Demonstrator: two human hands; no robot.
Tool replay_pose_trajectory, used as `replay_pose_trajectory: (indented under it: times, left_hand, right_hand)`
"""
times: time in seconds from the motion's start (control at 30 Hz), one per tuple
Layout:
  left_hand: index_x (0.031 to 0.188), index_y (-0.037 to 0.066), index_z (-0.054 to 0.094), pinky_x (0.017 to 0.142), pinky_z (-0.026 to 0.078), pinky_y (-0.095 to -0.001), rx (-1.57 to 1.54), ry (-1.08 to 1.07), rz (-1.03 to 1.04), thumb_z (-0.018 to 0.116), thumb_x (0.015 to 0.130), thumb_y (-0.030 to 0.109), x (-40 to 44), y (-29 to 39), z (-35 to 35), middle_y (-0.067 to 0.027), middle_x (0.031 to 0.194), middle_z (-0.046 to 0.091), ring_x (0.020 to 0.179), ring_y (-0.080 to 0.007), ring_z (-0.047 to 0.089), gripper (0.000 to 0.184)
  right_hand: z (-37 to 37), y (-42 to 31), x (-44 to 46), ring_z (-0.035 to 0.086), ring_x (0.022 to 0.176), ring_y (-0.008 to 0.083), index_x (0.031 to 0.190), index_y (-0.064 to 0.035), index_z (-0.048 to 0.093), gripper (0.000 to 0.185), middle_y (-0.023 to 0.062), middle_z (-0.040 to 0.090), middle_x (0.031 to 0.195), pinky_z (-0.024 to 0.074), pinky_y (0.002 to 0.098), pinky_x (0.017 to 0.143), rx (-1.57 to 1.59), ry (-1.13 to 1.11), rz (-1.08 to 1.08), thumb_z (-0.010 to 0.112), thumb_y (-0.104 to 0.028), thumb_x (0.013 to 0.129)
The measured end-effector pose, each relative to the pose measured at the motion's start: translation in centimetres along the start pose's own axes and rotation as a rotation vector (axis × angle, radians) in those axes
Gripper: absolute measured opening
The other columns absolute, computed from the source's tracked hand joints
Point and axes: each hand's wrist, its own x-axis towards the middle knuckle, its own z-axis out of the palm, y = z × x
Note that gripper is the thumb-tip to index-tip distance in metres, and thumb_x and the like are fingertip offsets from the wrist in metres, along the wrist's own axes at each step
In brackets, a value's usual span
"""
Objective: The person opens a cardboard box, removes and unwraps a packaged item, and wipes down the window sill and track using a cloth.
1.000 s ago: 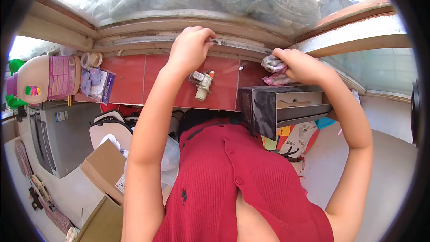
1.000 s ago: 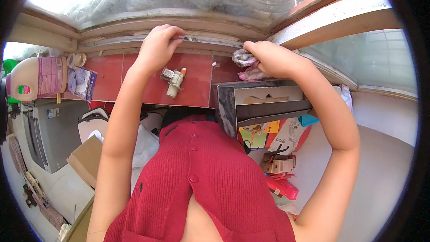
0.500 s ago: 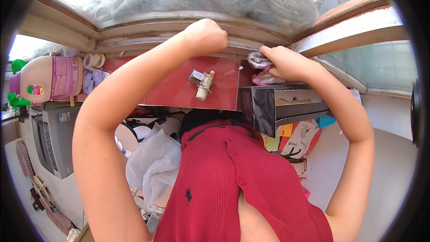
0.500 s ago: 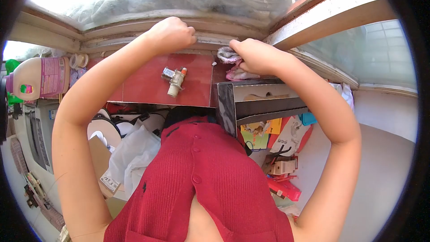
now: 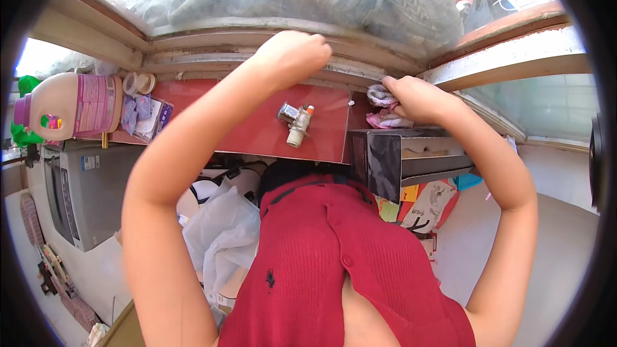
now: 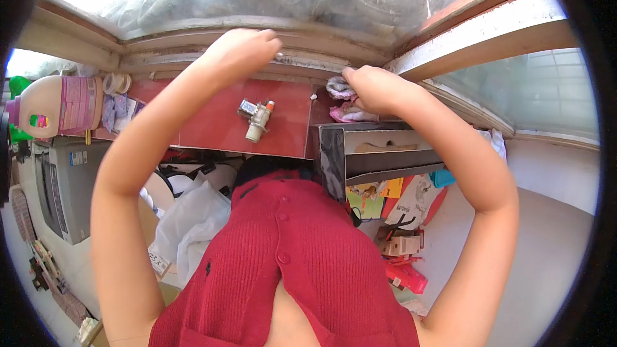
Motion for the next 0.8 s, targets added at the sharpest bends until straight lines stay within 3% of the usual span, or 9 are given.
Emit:
replay_pose_trajectory:
  times: [0.07,0.17,0.23,0.3,0.4,0.5,0.57,0.63,0.8]
  left_hand:
    - [0.093,0.002,0.061,0.077,0.054,-0.0418,-0.243,0.134,-0.158,0.061,0.086,0.01,-3.1,0.4,1.2,-0.0148,0.096,0.066,0.092,-0.0337,0.066,0.011]
    - [0.117,0.002,0.058,0.082,0.053,-0.0395,-0.66,0.354,-0.291,0.062,0.086,0.001,-7.5,2.3,2.7,-0.0166,0.105,0.065,0.094,-0.0288,0.066,0.032]
    - [0.13,0.002,0.052,0.085,0.053,-0.0369,-0.875,0.381,-0.479,0.064,0.087,0.002,-9.9,4.0,3.1,-0.0163,0.112,0.064,0.098,-0.0251,0.065,0.045]
    - [0.131,-0.001,0.051,0.093,0.049,-0.0363,-0.872,0.467,-0.622,0.07,0.086,0.011,-11.5,6.3,3.7,-0.017,0.12,0.061,0.107,-0.0261,0.061,0.05]
    - [0.132,-0.002,0.047,0.095,0.046,-0.0386,-0.78,0.535,-0.759,0.079,0.078,0.023,-12.6,9.4,5.5,-0.0188,0.126,0.055,0.115,-0.0292,0.056,0.067]
    - [0.134,-0.002,0.041,0.101,0.042,-0.0458,-0.828,0.465,-0.903,0.084,0.069,0.036,-11.8,12.1,6.6,-0.0216,0.128,0.05,0.119,-0.0386,0.049,0.086]
    - [0.132,0.0,0.042,0.097,0.043,-0.0466,-0.789,0.509,-0.87,0.084,0.068,0.033,-11.0,13.0,7.7,-0.0207,0.126,0.05,0.116,-0.0382,0.05,0.083]
    - [0.126,0.001,0.045,0.09,0.047,-0.0439,-0.622,0.577,-0.852,0.086,0.067,0.028,-10.6,13.3,8.5,-0.0188,0.119,0.053,0.107,-0.0353,0.054,0.077]
    - [0.121,0.002,0.049,0.087,0.049,-0.0429,-0.689,0.606,-0.836,0.081,0.065,0.015,-10.7,12.6,8.5,-0.0163,0.114,0.056,0.104,-0.0347,0.057,0.066]
  right_hand:
    - [-0.1,0.0,-0.6,0.062,0.089,0.0465,0.102,0.0028,0.051,0.029,0.0289,0.065,0.086,0.0486,0.0516,0.077,-0.008,0.021,0.039,0.063,-0.01,0.079]
    - [0.5,0.4,-0.3,0.062,0.089,0.0461,0.104,0.0031,0.052,0.031,0.0292,0.065,0.087,0.0487,0.0509,0.078,-0.055,-0.001,0.09,0.063,-0.009,0.078]
    - [0.5,-0.1,0.1,0.063,0.089,0.0454,0.106,0.0025,0.052,0.032,0.0295,0.065,0.088,0.0488,0.0506,0.078,0.081,-0.03,0.004,0.064,-0.009,0.078]
    - [-0.4,-0.9,0.1,0.063,0.091,0.0439,0.105,0.0011,0.052,0.03,0.0275,0.065,0.09,0.0489,0.049,0.08,0.115,-0.027,-0.041,0.063,-0.006,0.078]
    - [-1.8,-1.9,-0.8,0.059,0.094,0.0401,0.109,-0.0045,0.053,0.037,0.0202,0.059,0.097,0.0498,0.0461,0.079,0.105,0.553,-0.218,0.064,0.001,0.074]
    - [-2.7,-2.5,-0.4,0.062,0.09,0.0354,0.117,-0.0081,0.054,0.047,0.0153,0.057,0.103,0.0524,0.0428,0.072,-0.2,0.756,-0.243,0.067,0.001,0.073]
    - [-0.5,-1.2,1.3,0.063,0.09,0.0365,0.116,-0.0081,0.056,0.044,0.0153,0.056,0.106,0.0534,0.0429,0.072,-0.285,0.632,-0.135,0.067,-0.001,0.074]
    - [1.3,-1.9,2.3,0.061,0.094,0.0403,0.119,-0.0056,0.055,0.039,0.0195,0.055,0.109,0.0525,0.0469,0.077,-0.096,0.481,-0.078,0.055,0.004,0.081]
    - [2.6,-2.4,5.7,0.061,0.098,0.0395,0.12,-0.0011,0.055,0.039,0.0203,0.061,0.104,0.0497,0.045,0.085,0.013,0.581,-0.186,0.051,0.005,0.082]
